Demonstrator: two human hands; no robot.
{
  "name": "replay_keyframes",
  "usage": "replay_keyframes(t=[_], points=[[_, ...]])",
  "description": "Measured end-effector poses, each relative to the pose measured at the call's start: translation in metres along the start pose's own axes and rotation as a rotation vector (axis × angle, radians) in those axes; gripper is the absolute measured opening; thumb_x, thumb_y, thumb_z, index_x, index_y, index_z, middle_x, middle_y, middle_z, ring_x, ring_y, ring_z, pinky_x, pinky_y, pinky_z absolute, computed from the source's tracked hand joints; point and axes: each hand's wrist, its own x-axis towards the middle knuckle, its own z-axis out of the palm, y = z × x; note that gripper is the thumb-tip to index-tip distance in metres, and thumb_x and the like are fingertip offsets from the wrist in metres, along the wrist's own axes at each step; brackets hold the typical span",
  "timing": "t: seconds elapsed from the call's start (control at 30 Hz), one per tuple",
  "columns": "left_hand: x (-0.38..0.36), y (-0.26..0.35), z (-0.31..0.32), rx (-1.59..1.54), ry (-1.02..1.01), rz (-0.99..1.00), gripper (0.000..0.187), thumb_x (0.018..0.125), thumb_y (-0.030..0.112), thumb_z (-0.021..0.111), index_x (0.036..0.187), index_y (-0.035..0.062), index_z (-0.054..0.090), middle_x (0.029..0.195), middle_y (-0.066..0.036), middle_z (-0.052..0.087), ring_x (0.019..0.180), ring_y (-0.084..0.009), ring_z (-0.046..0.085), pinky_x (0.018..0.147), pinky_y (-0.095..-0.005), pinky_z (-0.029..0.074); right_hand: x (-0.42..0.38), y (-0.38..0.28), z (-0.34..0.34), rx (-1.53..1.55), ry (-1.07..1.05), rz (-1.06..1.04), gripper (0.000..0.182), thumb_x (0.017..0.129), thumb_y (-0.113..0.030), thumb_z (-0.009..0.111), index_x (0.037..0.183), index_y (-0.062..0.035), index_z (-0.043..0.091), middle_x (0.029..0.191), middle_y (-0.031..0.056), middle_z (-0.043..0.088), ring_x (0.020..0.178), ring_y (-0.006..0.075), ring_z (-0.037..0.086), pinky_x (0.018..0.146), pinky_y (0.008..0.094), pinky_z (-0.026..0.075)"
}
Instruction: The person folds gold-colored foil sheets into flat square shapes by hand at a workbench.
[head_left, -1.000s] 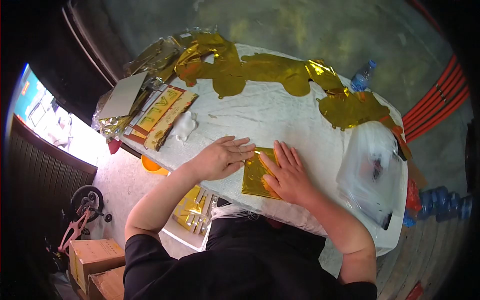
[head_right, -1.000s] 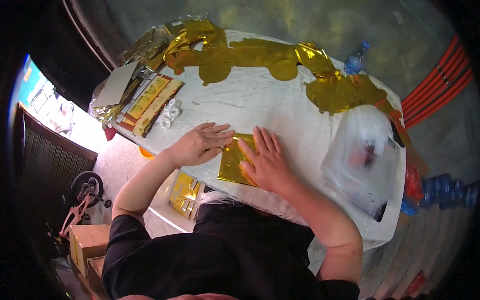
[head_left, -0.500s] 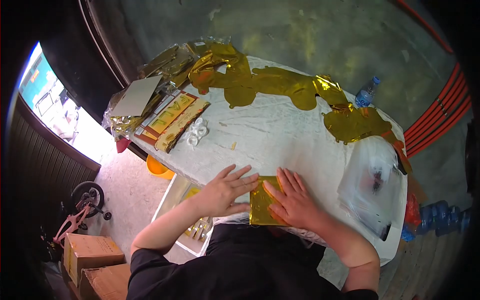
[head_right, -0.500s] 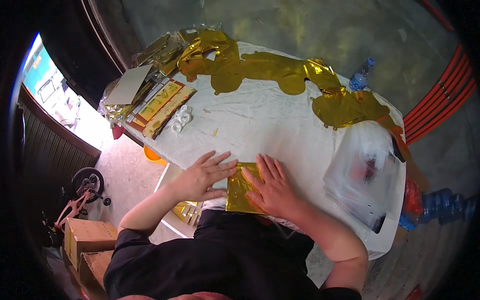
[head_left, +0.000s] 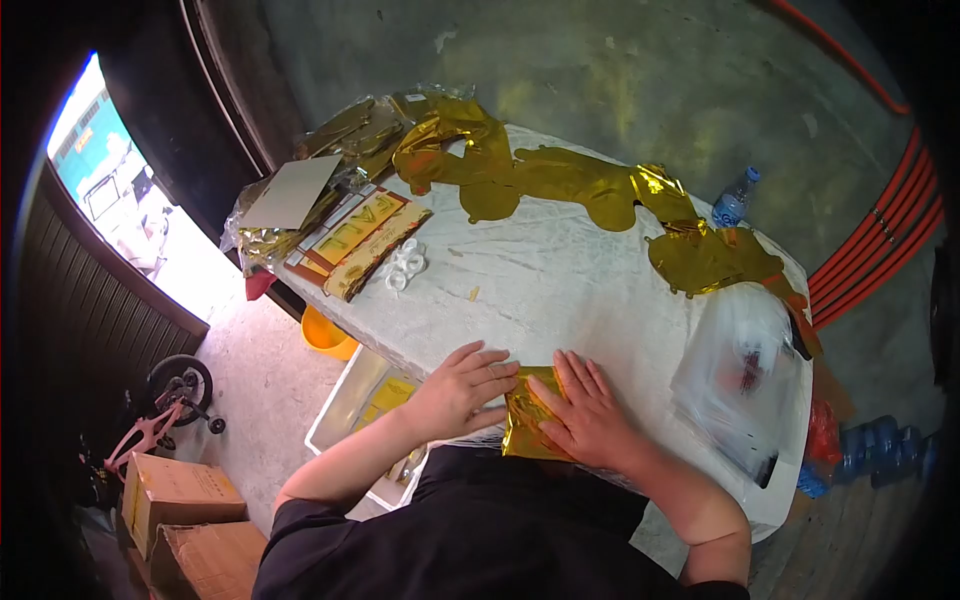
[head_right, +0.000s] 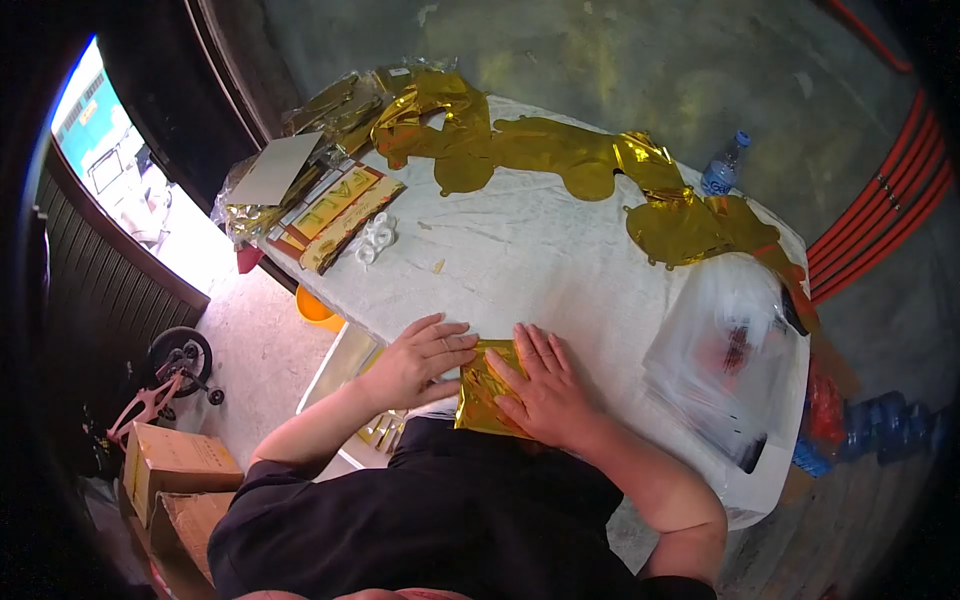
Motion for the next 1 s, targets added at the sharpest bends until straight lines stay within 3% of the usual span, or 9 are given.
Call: replay_keyframes(t=[0.33,0.43,0.53,0.57,0.67,0.77,0.83,0.9,1.0], points=[[0.017,-0.01,-0.003,0.257,0.0,0.267,0.026,0.075,0.016,0.055,0.097,0.0047,0.062,0.107,-0.008,0.063,0.102,-0.0238,0.059,0.089,-0.033,0.048,-0.001,0.004,0.0,0.096,0.036,0.031,0.063,0.094,-0.039,0.044,0.143,-0.0034,0.029,0.147,0.0241,0.026,0.138,0.0362,0.023,0.114,0.0465,0.01],[0.014,-0.011,0.001,0.244,0.045,0.261,0.025,0.076,0.016,0.054,0.098,0.0051,0.062,0.107,-0.008,0.064,0.101,-0.023,0.06,0.088,-0.0331,0.048,0.0,0.016,-0.003,0.331,0.015,0.101,0.06,0.095,-0.03,0.043,0.143,0.0019,0.026,0.146,0.0236,0.029,0.139,0.0329,0.023,0.114,0.0424,0.012],[0.013,-0.012,0.006,0.177,0.133,0.232,0.023,0.077,0.012,0.056,0.098,0.0051,0.062,0.103,-0.008,0.065,0.095,-0.0231,0.063,0.082,-0.0336,0.051,0.0,0.031,0.008,1.042,0.132,0.206,0.054,0.101,-0.032,0.033,0.141,0.0034,0.028,0.145,0.0162,0.036,0.134,0.0234,0.034,0.111,0.0354,0.022],[0.012,-0.012,0.007,0.173,0.131,0.231,0.023,0.077,0.012,0.056,0.098,0.0051,0.062,0.103,-0.008,0.065,0.095,-0.0231,0.063,0.082,-0.0336,0.051,-0.001,0.036,0.006,1.044,0.13,0.209,0.054,0.101,-0.032,0.033,0.141,0.0034,0.028,0.145,0.0162,0.036,0.134,0.0234,0.034,0.111,0.0354,0.022],[0.013,-0.016,0.011,-0.049,0.238,0.085,0.024,0.077,0.013,0.062,0.1,0.0056,0.063,0.101,-0.007,0.067,0.089,-0.0245,0.065,0.075,-0.0358,0.053,0.001,0.046,-0.008,1.456,0.253,0.446,0.052,0.101,-0.038,0.029,0.131,0.0025,0.042,0.133,0.0137,0.05,0.112,0.0168,0.053,0.101,0.0297,0.037],[0.012,-0.014,0.011,-0.129,0.263,-0.048,0.018,0.081,0.011,0.064,0.097,0.0034,0.064,0.089,-0.007,0.068,0.075,-0.0196,0.066,0.067,-0.033,0.052,0.003,0.056,-0.009,1.744,0.319,0.515,0.052,0.101,-0.041,0.03,0.131,-0.001,0.044,0.129,0.0124,0.054,0.107,0.0189,0.056,0.097,0.0301,0.04],[0.015,-0.002,0.01,-0.405,0.268,-0.46,0.012,0.087,0.012,0.061,0.092,0.0015,0.065,0.074,-0.008,0.065,0.064,-0.0107,0.059,0.061,-0.0285,0.048,0.007,0.051,-0.015,1.821,0.383,0.561,0.051,0.1,-0.042,0.031,0.131,-0.0038,0.044,0.124,0.0109,0.058,0.107,0.0227,0.058,0.098,0.0349,0.042],[0.022,0.0,0.013,-0.542,0.383,-0.45,0.017,0.091,0.015,0.059,0.087,-0.0003,0.064,0.065,-0.004,0.06,0.06,-0.0048,0.051,0.056,-0.0235,0.043,0.007,0.052,-0.013,2.034,0.337,0.256,0.05,0.099,-0.043,0.035,0.129,-0.0048,0.044,0.117,0.0104,0.061,0.109,0.0252,0.058,0.099,0.0391,0.042],[0.03,-0.001,0.015,-0.962,0.36,-0.679,0.021,0.094,0.016,0.057,0.08,0.0001,0.061,0.068,0.004,0.058,0.06,-0.0035,0.048,0.054,-0.0201,0.039,0.009,0.048,-0.012,1.854,0.39,0.228,0.04,0.094,-0.028,0.051,0.126,-0.0047,0.046,0.115,0.0101,0.061,0.108,0.0253,0.059,0.101,0.0414,0.042]])
